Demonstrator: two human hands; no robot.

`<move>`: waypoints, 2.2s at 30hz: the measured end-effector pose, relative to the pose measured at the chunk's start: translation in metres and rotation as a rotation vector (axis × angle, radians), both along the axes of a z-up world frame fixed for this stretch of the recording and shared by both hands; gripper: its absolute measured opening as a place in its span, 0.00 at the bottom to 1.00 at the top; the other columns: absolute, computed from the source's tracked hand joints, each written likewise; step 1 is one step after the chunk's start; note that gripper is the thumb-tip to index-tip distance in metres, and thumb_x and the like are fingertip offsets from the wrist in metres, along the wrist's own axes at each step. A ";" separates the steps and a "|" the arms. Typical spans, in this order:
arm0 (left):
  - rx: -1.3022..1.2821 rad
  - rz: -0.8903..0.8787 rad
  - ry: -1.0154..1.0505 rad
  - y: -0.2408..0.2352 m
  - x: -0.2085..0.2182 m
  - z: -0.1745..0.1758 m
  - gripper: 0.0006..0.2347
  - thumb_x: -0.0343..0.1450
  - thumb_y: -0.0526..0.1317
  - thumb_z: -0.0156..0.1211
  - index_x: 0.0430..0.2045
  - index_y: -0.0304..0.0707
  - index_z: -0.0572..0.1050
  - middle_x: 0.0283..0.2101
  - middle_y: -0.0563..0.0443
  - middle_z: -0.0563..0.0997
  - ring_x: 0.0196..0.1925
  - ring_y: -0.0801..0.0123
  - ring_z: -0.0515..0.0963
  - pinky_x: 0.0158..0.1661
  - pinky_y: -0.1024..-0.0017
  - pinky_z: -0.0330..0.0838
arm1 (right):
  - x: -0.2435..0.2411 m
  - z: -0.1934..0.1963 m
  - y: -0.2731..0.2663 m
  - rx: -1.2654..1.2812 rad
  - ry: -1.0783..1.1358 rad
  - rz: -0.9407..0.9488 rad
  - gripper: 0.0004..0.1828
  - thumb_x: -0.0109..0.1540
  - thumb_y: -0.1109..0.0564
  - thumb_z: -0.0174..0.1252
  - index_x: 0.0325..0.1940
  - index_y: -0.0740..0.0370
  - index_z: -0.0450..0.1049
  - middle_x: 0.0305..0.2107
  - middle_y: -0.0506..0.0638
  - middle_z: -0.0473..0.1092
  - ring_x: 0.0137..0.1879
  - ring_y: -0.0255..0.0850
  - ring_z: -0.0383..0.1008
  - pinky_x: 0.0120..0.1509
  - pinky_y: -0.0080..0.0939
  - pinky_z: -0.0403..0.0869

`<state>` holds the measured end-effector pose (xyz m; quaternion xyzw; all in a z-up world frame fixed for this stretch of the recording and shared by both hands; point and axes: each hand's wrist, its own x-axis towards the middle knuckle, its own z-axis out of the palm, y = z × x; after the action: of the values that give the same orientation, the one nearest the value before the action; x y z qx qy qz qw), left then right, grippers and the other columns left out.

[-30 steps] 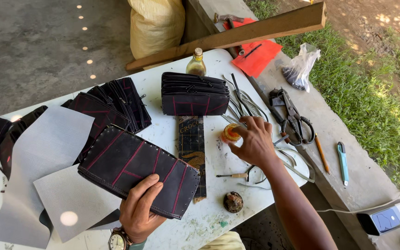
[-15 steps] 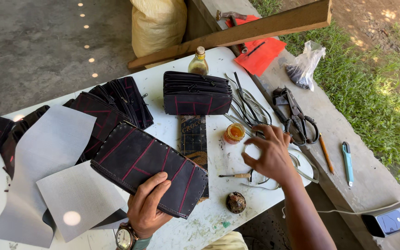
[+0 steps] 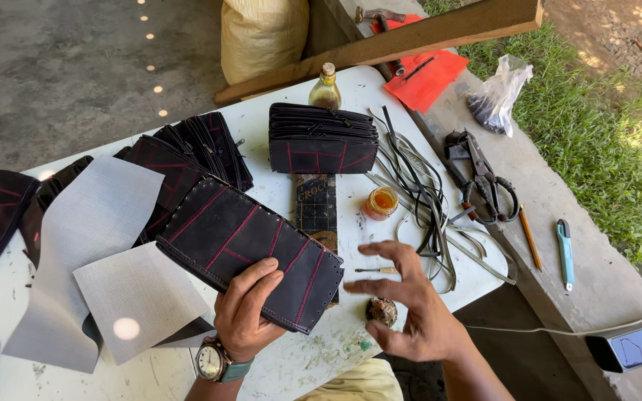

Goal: The person applies a substance to the edges of black leather wallets using a small brush. They handle the wallets one at a time, turning them to coat different sides, and place finished units into a stack on the table.

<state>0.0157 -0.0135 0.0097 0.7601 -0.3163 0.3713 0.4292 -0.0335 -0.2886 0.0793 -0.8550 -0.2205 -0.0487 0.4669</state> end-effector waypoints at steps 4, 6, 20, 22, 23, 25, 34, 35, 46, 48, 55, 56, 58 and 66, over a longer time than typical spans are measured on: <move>0.002 0.032 0.009 -0.004 0.001 0.004 0.23 0.59 0.39 0.79 0.45 0.31 0.76 0.52 0.42 0.79 0.51 0.55 0.84 0.49 0.62 0.83 | -0.010 0.002 0.009 -0.125 -0.065 0.026 0.40 0.48 0.50 0.67 0.66 0.55 0.74 0.64 0.65 0.61 0.72 0.60 0.60 0.75 0.63 0.59; -0.009 0.064 0.014 -0.007 0.003 0.007 0.23 0.59 0.38 0.78 0.45 0.30 0.76 0.52 0.42 0.79 0.51 0.55 0.84 0.49 0.63 0.83 | -0.011 0.003 0.015 -0.174 -0.073 0.072 0.42 0.49 0.50 0.68 0.69 0.52 0.72 0.63 0.64 0.62 0.70 0.60 0.60 0.73 0.62 0.60; -0.005 0.046 0.056 -0.010 0.003 0.014 0.24 0.58 0.37 0.78 0.45 0.29 0.75 0.52 0.41 0.79 0.51 0.54 0.83 0.48 0.62 0.82 | -0.025 -0.004 0.026 -0.287 -0.126 -0.029 0.45 0.52 0.46 0.69 0.72 0.53 0.64 0.60 0.66 0.62 0.65 0.61 0.61 0.66 0.63 0.60; -0.003 0.048 0.052 -0.011 0.004 0.015 0.24 0.59 0.38 0.79 0.45 0.29 0.75 0.52 0.41 0.79 0.51 0.54 0.84 0.48 0.63 0.82 | -0.026 -0.008 0.031 -0.349 -0.177 0.033 0.44 0.53 0.46 0.69 0.73 0.49 0.65 0.59 0.66 0.62 0.64 0.61 0.62 0.65 0.64 0.60; -0.004 0.048 0.053 -0.012 0.006 0.016 0.23 0.59 0.38 0.79 0.45 0.30 0.75 0.52 0.41 0.79 0.51 0.54 0.84 0.48 0.63 0.82 | -0.023 -0.009 0.032 -0.380 -0.207 0.064 0.43 0.54 0.46 0.70 0.73 0.48 0.65 0.59 0.66 0.62 0.64 0.61 0.62 0.65 0.64 0.60; -0.003 0.060 0.054 -0.012 0.005 0.016 0.23 0.59 0.38 0.79 0.45 0.30 0.75 0.52 0.42 0.79 0.51 0.55 0.84 0.49 0.63 0.82 | -0.021 -0.010 0.033 -0.414 -0.216 0.020 0.42 0.53 0.46 0.70 0.72 0.44 0.67 0.59 0.64 0.63 0.62 0.59 0.63 0.63 0.62 0.61; 0.017 0.078 0.101 -0.010 0.003 0.013 0.23 0.59 0.37 0.78 0.45 0.29 0.75 0.53 0.42 0.79 0.52 0.55 0.83 0.49 0.63 0.81 | -0.026 0.001 0.037 -0.487 -0.331 -0.034 0.37 0.53 0.49 0.67 0.68 0.44 0.70 0.56 0.58 0.64 0.61 0.56 0.63 0.61 0.59 0.63; 0.015 0.077 0.103 -0.010 0.002 0.012 0.23 0.59 0.37 0.78 0.46 0.29 0.75 0.53 0.42 0.79 0.52 0.55 0.83 0.49 0.63 0.81 | -0.027 0.000 0.037 -0.486 -0.338 -0.066 0.36 0.54 0.49 0.67 0.68 0.45 0.70 0.56 0.59 0.64 0.61 0.56 0.63 0.60 0.59 0.63; 0.012 0.024 0.046 -0.003 -0.002 0.003 0.23 0.61 0.41 0.77 0.47 0.31 0.75 0.53 0.43 0.79 0.52 0.55 0.83 0.49 0.63 0.80 | -0.035 0.006 0.042 -0.249 -0.238 -0.030 0.26 0.53 0.53 0.68 0.56 0.47 0.77 0.57 0.58 0.65 0.63 0.54 0.64 0.65 0.54 0.64; 0.000 -0.028 -0.004 0.004 -0.007 0.002 0.24 0.61 0.44 0.77 0.47 0.32 0.75 0.53 0.43 0.79 0.52 0.57 0.83 0.49 0.64 0.80 | -0.026 0.013 0.027 -0.154 -0.187 -0.116 0.27 0.52 0.55 0.67 0.57 0.49 0.77 0.56 0.60 0.64 0.64 0.54 0.65 0.67 0.53 0.66; 0.039 -0.083 0.013 0.005 -0.016 -0.002 0.24 0.62 0.47 0.77 0.46 0.34 0.76 0.53 0.44 0.80 0.52 0.60 0.84 0.48 0.65 0.79 | -0.002 0.011 0.013 -0.288 -0.289 -0.096 0.32 0.49 0.61 0.63 0.58 0.47 0.79 0.58 0.60 0.65 0.64 0.57 0.63 0.68 0.56 0.64; 0.032 -0.074 0.026 0.005 -0.016 0.000 0.24 0.62 0.47 0.77 0.46 0.34 0.76 0.53 0.44 0.80 0.52 0.59 0.84 0.48 0.65 0.80 | -0.005 0.010 0.015 -0.306 -0.311 -0.108 0.31 0.49 0.60 0.64 0.57 0.45 0.79 0.58 0.58 0.65 0.64 0.57 0.63 0.67 0.55 0.64; 0.021 -0.063 0.042 0.006 -0.015 0.005 0.23 0.62 0.46 0.77 0.46 0.33 0.75 0.53 0.43 0.80 0.52 0.58 0.84 0.49 0.64 0.80 | -0.016 0.009 0.017 -0.375 -0.379 -0.130 0.30 0.49 0.60 0.63 0.57 0.46 0.79 0.57 0.57 0.65 0.62 0.57 0.63 0.65 0.56 0.63; 0.216 -0.156 0.294 0.035 -0.023 0.034 0.22 0.59 0.30 0.66 0.50 0.33 0.75 0.57 0.37 0.77 0.55 0.46 0.82 0.52 0.61 0.80 | 0.058 -0.016 -0.038 -0.631 -0.179 -0.486 0.28 0.52 0.48 0.70 0.56 0.51 0.80 0.59 0.56 0.67 0.63 0.53 0.62 0.64 0.56 0.61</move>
<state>-0.0070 0.0218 0.0438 0.8209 -0.3461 0.1857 0.4145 0.0249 -0.3263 0.0631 -0.9759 -0.0558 -0.1618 0.1357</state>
